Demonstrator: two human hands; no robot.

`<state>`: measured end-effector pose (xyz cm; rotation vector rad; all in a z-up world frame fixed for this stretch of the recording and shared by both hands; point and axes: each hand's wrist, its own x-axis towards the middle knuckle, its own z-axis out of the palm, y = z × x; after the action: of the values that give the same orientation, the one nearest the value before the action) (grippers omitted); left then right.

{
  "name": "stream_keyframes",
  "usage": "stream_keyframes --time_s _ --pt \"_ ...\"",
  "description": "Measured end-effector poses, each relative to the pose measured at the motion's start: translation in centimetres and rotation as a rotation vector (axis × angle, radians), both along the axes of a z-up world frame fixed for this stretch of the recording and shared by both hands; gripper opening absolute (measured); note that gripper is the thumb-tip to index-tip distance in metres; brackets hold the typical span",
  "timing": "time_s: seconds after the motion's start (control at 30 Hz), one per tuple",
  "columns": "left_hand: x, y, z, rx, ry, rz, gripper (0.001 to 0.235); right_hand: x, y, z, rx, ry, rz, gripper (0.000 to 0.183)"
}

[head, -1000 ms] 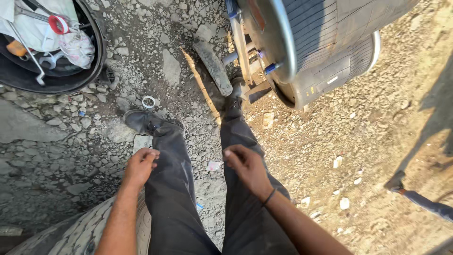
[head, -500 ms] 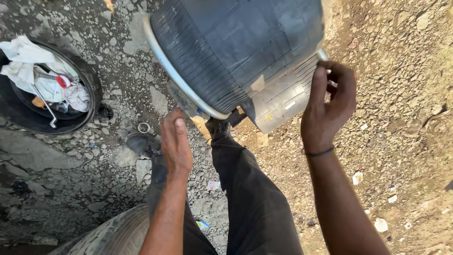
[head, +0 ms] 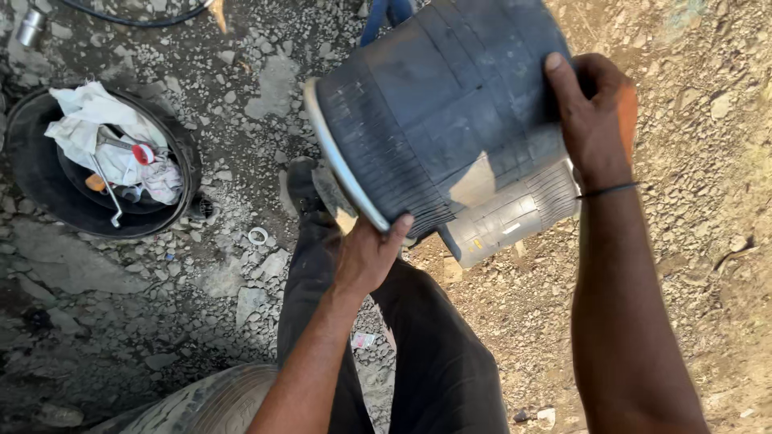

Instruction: The person moves a metal tank into position, then wraps white thread seal tape around a pipe fitting and screws it into the tank. They repeat the taping and screwing process on a second fitting using a wrench to tighten it.

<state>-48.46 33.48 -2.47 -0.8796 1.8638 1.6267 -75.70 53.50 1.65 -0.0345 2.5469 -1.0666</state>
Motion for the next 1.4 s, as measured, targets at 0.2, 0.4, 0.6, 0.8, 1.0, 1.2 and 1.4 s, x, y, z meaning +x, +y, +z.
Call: stream_keyframes --time_s 0.2,0.4,0.6,0.8,1.0,1.2,1.4 --pt "0.2 0.0 -1.3 -0.065 0.121 0.021 0.087 -0.5 -1.5 -0.4 0.043 0.104 -0.026 0.039" --pt "1.4 3.1 -3.0 -0.165 0.092 0.138 0.091 -0.9 -0.8 0.2 -0.083 -0.004 -0.072 0.042" --pt "2.1 5.3 -5.0 -0.228 0.188 0.250 0.091 -1.1 0.5 -0.1 -0.132 -0.041 -0.029 0.038" --pt "4.8 4.1 -6.0 -0.271 0.266 0.310 0.084 2.0 -1.6 2.9 -0.086 -0.034 0.057 0.039" --pt "7.6 1.1 -4.8 -0.026 0.318 0.621 0.086 7.4 -7.8 6.9 0.220 -0.022 0.142 0.047" --pt "12.2 4.5 -2.2 -0.059 0.348 0.704 0.080 9.2 -11.4 8.4 0.263 -0.014 0.292 0.047" --pt "20.5 9.7 1.7 -0.131 0.337 0.808 0.075 14.0 -9.7 10.4 0.369 -0.072 0.469 0.047"
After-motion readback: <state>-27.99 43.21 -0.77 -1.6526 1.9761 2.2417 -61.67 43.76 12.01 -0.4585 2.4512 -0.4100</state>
